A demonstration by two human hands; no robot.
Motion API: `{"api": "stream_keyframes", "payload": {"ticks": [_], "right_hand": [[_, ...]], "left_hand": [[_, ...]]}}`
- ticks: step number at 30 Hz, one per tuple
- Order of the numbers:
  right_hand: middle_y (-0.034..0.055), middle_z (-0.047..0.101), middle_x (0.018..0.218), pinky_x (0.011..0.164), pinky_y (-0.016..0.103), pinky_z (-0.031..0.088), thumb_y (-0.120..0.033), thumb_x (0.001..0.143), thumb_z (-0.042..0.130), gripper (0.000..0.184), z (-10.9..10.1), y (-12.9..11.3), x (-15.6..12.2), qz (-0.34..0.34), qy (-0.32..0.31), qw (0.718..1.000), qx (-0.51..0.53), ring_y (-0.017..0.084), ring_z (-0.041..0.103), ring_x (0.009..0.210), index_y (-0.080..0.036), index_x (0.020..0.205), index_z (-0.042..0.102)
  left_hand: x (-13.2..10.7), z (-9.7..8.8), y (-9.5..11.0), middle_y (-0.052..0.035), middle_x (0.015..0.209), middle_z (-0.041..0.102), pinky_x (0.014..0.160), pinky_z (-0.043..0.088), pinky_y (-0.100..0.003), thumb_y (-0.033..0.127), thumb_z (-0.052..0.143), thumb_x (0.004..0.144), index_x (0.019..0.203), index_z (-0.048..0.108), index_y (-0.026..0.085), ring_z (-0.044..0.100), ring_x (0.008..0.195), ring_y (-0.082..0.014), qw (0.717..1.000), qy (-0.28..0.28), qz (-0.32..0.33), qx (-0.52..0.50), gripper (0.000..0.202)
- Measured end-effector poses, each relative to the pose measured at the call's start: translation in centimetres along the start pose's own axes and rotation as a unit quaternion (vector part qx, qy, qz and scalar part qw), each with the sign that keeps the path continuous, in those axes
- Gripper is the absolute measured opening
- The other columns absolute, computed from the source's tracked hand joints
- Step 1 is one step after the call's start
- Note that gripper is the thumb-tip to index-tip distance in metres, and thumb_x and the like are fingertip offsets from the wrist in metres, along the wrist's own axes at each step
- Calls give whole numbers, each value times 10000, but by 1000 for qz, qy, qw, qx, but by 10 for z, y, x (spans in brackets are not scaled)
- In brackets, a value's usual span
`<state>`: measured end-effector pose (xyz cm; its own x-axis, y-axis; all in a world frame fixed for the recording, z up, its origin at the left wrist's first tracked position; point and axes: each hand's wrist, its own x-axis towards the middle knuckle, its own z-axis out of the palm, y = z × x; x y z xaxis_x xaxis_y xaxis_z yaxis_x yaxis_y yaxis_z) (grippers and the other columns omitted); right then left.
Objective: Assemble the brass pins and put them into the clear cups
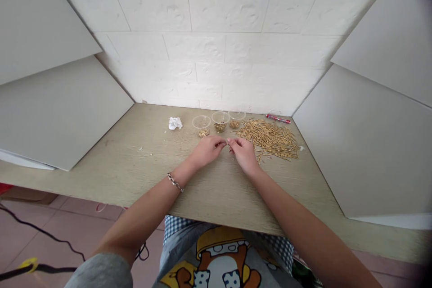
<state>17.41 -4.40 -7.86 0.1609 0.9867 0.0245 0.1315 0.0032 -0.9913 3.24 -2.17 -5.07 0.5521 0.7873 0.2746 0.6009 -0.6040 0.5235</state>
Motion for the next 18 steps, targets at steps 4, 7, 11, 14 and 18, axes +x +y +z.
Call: {"api": "stream_keyframes", "payload": {"ticks": [4, 7, 11, 14, 18], "right_hand": [[-9, 528, 528, 524, 257, 370, -512, 684, 541, 347, 1, 0, 0, -2, 8, 1000, -7, 119, 481, 498, -175, 605, 526], [-6, 533, 533, 525, 254, 373, -506, 691, 534, 340, 2, 1, -1, -6, 15, 1000, -6, 118, 479, 499, -175, 611, 525], [-8, 520, 515, 521, 256, 360, -496, 703, 519, 335, 3, 4, 0, -20, 31, 999, -26, 119, 461, 490, -180, 593, 523], [-6, 520, 518, 528, 259, 358, -491, 710, 507, 334, 4, 6, 1, -29, 38, 998, -39, 124, 465, 498, -184, 581, 522], [-1, 532, 547, 546, 263, 360, -479, 715, 502, 320, 7, 7, 0, -36, 57, 997, -47, 134, 479, 533, -186, 588, 525]], "left_hand": [[0, 1, 2, -41, 732, 620, 693, 392, -265, 232, 437, 827, 786, 636, 156, 520, 678, -139, 1000, 6, -6, 1, 217], [-1, 3, 3, -38, 722, 613, 696, 394, -264, 232, 438, 824, 780, 636, 160, 512, 670, -136, 1000, 11, -16, -11, 215], [-1, 7, 4, -35, 717, 616, 694, 397, -260, 218, 437, 819, 783, 639, 158, 507, 658, -130, 999, 18, -28, -19, 214], [-1, 10, 4, -35, 721, 624, 697, 401, -258, 221, 440, 819, 763, 642, 157, 510, 664, -130, 999, 24, -37, -21, 218], [0, 12, 4, -32, 733, 633, 717, 408, -253, 200, 436, 818, 768, 643, 157, 527, 686, -130, 998, 31, -45, -33, 217]]}}
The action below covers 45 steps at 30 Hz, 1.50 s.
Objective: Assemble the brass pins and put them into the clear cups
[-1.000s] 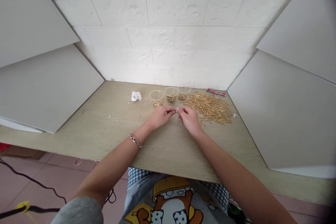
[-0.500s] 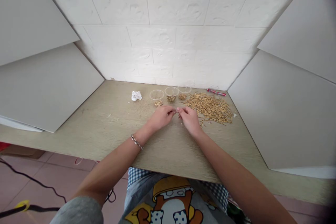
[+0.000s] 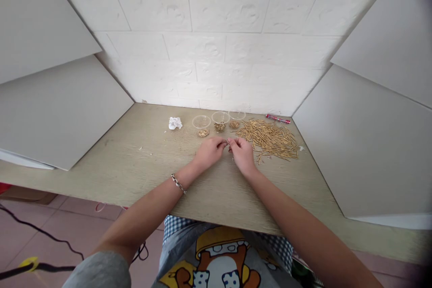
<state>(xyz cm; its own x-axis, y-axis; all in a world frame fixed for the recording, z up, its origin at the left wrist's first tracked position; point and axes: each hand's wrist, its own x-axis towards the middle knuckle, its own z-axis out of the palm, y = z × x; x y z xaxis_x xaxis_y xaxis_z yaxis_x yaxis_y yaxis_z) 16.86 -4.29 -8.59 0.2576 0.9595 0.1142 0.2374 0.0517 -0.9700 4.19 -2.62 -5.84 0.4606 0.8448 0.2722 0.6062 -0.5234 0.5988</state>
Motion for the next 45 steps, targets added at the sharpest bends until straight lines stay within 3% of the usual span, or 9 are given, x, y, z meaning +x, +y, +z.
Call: {"api": "stream_keyframes", "payload": {"ticks": [9, 17, 23, 27, 33, 39, 42, 45], "right_hand": [[-8, 518, 532, 531, 264, 344, -477, 729, 492, 321, 1, -5, -3, 8, 6, 1000, 5, 127, 450, 509, -188, 589, 510], [-24, 451, 510, 516, 251, 326, -550, 764, 417, 384, -2, -7, -2, -12, 20, 1000, 13, 124, 423, 513, -203, 604, 458], [-43, 382, 464, 483, 249, 331, -577, 763, 399, 407, -2, -3, 0, 19, -8, 995, 95, 107, 394, 447, -212, 583, 399], [-40, 400, 483, 489, 251, 344, -573, 758, 414, 397, 3, -3, -3, 15, -17, 993, 116, 105, 410, 456, -207, 607, 429], [-33, 423, 546, 491, 245, 374, -582, 737, 431, 394, 8, -5, -7, 29, -12, 983, 180, 98, 426, 482, -201, 635, 433], [-37, 442, 576, 474, 233, 363, -546, 742, 451, 359, 11, -1, -8, 41, -38, 971, 232, 85, 416, 486, -196, 660, 443], [-31, 462, 594, 476, 233, 369, -516, 756, 448, 337, 9, -3, -7, 44, -47, 969, 239, 83, 430, 489, -191, 670, 463], [-21, 502, 635, 501, 240, 396, -473, 761, 461, 293, 4, -7, -5, 37, -49, 974, 218, 83, 460, 505, -187, 701, 493]], "left_hand": [[1, 1, -1, -35, 782, 650, 753, 417, -267, 187, 444, 814, 808, 646, 161, 546, 728, -137, 1000, 6, -20, -22, 204], [0, -1, 4, -14, 762, 656, 684, 407, -247, 244, 461, 811, 788, 654, 165, 550, 704, -131, 998, -9, -32, -55, 210], [1, 0, 1, -5, 795, 675, 676, 420, -237, 321, 485, 807, 827, 667, 170, 577, 727, -135, 990, 20, -60, -123, 237], [-1, -1, 1, -5, 857, 683, 721, 431, -238, 307, 487, 814, 872, 672, 192, 592, 771, -137, 992, 31, -33, -121, 226], [-4, 0, 1, -24, 822, 671, 718, 432, -237, 263, 464, 839, 924, 660, 191, 576, 738, -126, 997, 39, 60, -26, 226], [-4, 2, -3, -45, 754, 643, 728, 422, -268, 270, 435, 856, 869, 645, 170, 558, 718, -133, 984, 95, 133, 66, 233], [-4, 1, -2, -43, 758, 641, 724, 421, -266, 256, 442, 848, 856, 634, 160, 558, 729, -135, 985, 100, 124, 60, 215], [-2, 0, -1, -31, 778, 647, 704, 427, -247, 252, 457, 834, 854, 632, 156, 558, 719, -124, 993, 98, 63, -5, 200]]}}
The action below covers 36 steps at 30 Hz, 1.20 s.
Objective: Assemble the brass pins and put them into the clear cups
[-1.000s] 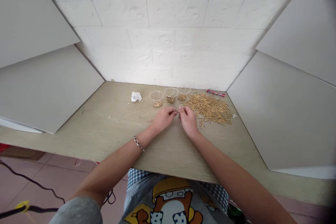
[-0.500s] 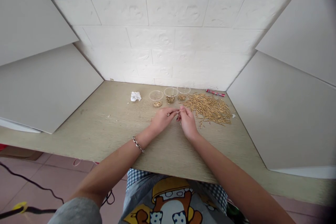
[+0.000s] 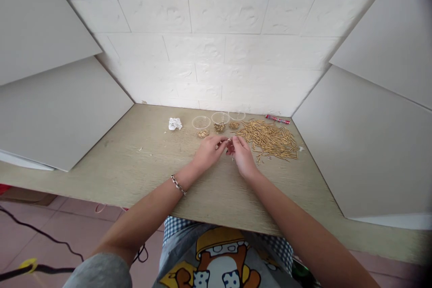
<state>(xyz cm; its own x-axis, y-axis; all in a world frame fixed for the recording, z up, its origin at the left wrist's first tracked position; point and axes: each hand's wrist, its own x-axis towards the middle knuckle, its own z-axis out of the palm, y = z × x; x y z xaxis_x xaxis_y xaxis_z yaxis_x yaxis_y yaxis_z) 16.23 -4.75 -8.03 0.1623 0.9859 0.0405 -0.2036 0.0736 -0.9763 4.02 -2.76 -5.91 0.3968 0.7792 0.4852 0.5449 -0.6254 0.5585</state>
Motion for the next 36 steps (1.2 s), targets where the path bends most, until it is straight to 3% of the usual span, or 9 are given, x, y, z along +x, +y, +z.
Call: {"api": "stream_keyframes", "payload": {"ticks": [4, 10, 24, 36], "right_hand": [[16, 592, 746, 602, 261, 450, -372, 724, 536, 202, -6, -8, 1, -59, -18, 995, -78, 116, 546, 645, -182, 790, 556], [54, 654, 825, 714, 317, 468, -309, 714, 548, 186, -12, -13, 1, -106, -23, 977, -182, 157, 598, 736, -170, 818, 615], [48, 656, 760, 657, 296, 450, -328, 735, 529, 205, -17, -24, 0, -135, 12, 961, -242, 151, 578, 667, -166, 801, 637], [33, 639, 731, 663, 288, 444, -307, 724, 531, 184, -19, -23, 1, -119, -32, 970, -210, 142, 569, 668, -165, 802, 618]], "left_hand": [[3, -3, 2, -26, 801, 656, 681, 431, -231, 265, 475, 817, 854, 639, 146, 562, 713, -117, 990, -19, -96, -97, 206], [6, -6, 4, -39, 798, 659, 668, 434, -231, 287, 482, 802, 851, 643, 125, 569, 735, -132, 973, -55, -147, -168, 233], [7, -6, 0, -27, 797, 658, 673, 432, -232, 293, 422, 831, 837, 633, 148, 570, 729, -125, 982, -65, -127, -125, 256], [5, -3, -5, -26, 798, 651, 719, 440, -244, 282, 417, 848, 856, 620, 160, 576, 739, -121, 991, -70, -53, -103, 237]]}}
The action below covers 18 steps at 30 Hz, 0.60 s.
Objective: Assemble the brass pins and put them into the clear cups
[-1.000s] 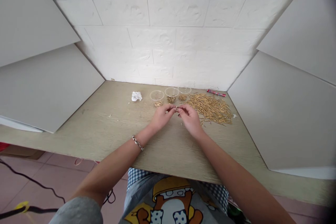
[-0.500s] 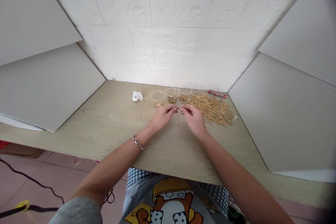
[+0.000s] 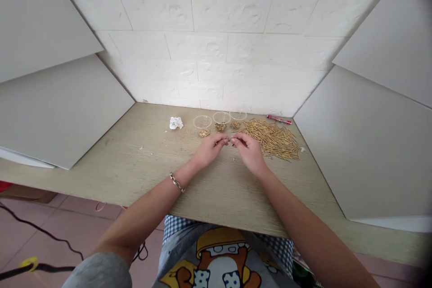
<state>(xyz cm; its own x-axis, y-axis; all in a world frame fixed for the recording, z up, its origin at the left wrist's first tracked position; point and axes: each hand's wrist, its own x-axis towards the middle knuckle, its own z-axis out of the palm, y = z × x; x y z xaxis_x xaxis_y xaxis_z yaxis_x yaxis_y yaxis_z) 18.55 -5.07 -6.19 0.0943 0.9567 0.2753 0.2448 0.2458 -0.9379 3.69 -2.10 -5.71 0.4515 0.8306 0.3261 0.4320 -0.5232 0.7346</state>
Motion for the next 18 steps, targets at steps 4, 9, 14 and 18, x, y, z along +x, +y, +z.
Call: {"api": "stream_keyframes", "payload": {"ticks": [4, 9, 14, 18], "right_hand": [[19, 620, 691, 650, 284, 433, -300, 730, 515, 175, -1, 0, 0, -7, -9, 1000, -18, 137, 550, 639, -168, 783, 617], [23, 623, 712, 651, 283, 426, -288, 741, 500, 171, -2, -1, 0, -29, -13, 997, -65, 144, 550, 655, -174, 779, 621], [33, 634, 751, 661, 285, 421, -276, 755, 486, 177, -3, 2, 0, -57, -18, 991, -119, 149, 555, 675, -179, 795, 628], [35, 633, 738, 645, 278, 413, -268, 764, 475, 181, -3, 1, -1, -72, -14, 985, -156, 147, 546, 660, -178, 787, 630]], "left_hand": [[0, -2, 0, -28, 815, 651, 734, 436, -249, 273, 420, 850, 833, 623, 162, 577, 765, -127, 1000, -2, 19, 24, 232], [0, -4, 0, -41, 822, 643, 734, 432, -263, 247, 410, 857, 847, 618, 164, 569, 779, -139, 995, -5, 48, 92, 224], [-2, -5, 0, -59, 799, 630, 729, 429, -271, 225, 397, 861, 863, 616, 154, 560, 763, -147, 985, -8, 76, 152, 230], [-3, -4, 0, -62, 800, 629, 722, 427, -272, 222, 392, 861, 870, 614, 155, 559, 761, -151, 982, -3, 76, 173, 231]]}}
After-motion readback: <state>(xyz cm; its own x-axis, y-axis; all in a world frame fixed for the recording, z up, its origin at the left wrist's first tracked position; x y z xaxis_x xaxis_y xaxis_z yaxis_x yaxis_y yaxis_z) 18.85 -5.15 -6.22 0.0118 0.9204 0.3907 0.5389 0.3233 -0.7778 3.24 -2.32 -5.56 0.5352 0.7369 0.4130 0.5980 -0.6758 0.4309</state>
